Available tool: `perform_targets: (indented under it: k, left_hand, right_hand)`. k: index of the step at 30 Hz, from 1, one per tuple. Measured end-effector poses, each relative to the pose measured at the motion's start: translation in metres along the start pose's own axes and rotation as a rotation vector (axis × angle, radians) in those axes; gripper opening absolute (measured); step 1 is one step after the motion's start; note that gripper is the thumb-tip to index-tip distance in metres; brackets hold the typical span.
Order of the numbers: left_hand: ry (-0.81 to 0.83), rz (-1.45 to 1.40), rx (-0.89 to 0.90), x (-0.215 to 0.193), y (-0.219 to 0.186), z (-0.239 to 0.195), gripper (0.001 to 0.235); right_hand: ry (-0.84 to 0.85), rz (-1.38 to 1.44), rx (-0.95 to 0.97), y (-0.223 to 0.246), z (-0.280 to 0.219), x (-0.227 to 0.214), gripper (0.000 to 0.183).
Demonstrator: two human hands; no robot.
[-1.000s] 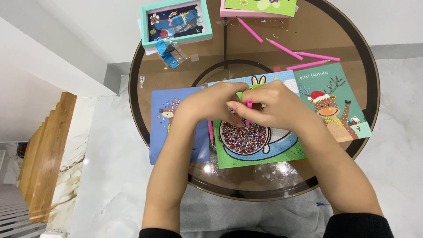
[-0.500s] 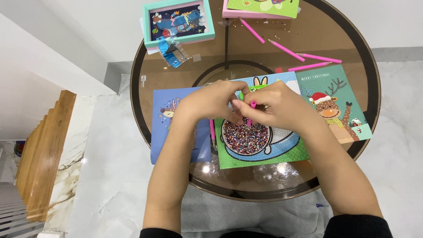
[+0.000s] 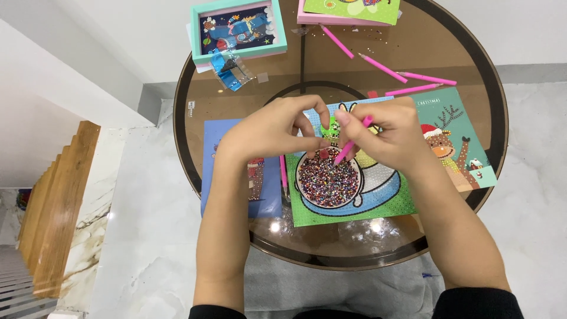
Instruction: A person is working on a diamond painting project, using a pen tool to apply small resin beads to a sticky canvas.
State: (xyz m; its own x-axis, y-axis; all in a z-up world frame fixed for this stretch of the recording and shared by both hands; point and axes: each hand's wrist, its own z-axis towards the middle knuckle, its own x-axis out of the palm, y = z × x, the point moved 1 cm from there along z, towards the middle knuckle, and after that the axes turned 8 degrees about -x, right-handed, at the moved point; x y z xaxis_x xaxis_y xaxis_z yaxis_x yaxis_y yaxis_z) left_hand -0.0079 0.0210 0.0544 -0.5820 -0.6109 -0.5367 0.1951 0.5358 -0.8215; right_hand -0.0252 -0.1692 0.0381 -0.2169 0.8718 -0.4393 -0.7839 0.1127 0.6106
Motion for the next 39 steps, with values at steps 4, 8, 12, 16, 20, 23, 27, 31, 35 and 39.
perform_targets:
  k: [4,8,12,16,20,23,27,31,35,39]
  left_hand:
    - [-0.106,-0.089,0.039,-0.006,0.001,-0.004,0.019]
    - [-0.257,-0.082,0.016,-0.007,0.004,0.000,0.012]
    - [-0.205,0.056,-0.166,-0.005,-0.006,0.003,0.019]
    - [-0.174,0.062,-0.175,0.000,-0.007,0.008,0.017]
    - [-0.208,0.159,-0.256,0.004,0.000,0.020,0.018]
    - [-0.230,0.232,-0.303,0.007,0.009,0.031,0.017]
    - [-0.268,0.270,-0.295,0.007,0.014,0.035,0.018]
    - [-0.289,0.259,-0.247,0.007,0.016,0.035,0.020]
    - [-0.331,0.243,-0.206,0.008,0.025,0.039,0.017]
    - [-0.392,0.212,-0.177,0.009,0.030,0.042,0.017]
  right_hand:
    - [-0.148,0.034,-0.038,-0.003,0.000,-0.006,0.048]
    - [-0.342,0.259,-0.016,-0.023,-0.010,-0.014,0.051]
    - [-0.519,0.308,0.103,-0.010,-0.006,-0.017,0.048]
    - [-0.652,0.354,0.112,-0.019,-0.005,-0.025,0.048]
    - [-0.810,0.493,0.135,-0.020,-0.006,-0.047,0.045]
    - [-0.967,0.585,0.176,-0.017,-0.012,-0.072,0.043]
    - [-0.982,0.503,0.194,-0.023,-0.038,-0.097,0.044]
    - [-0.998,0.266,0.288,-0.037,-0.092,-0.102,0.046]
    - [-0.978,0.365,0.444,-0.065,-0.152,-0.103,0.045]
    - [-0.993,0.410,0.464,-0.082,-0.181,-0.106,0.028]
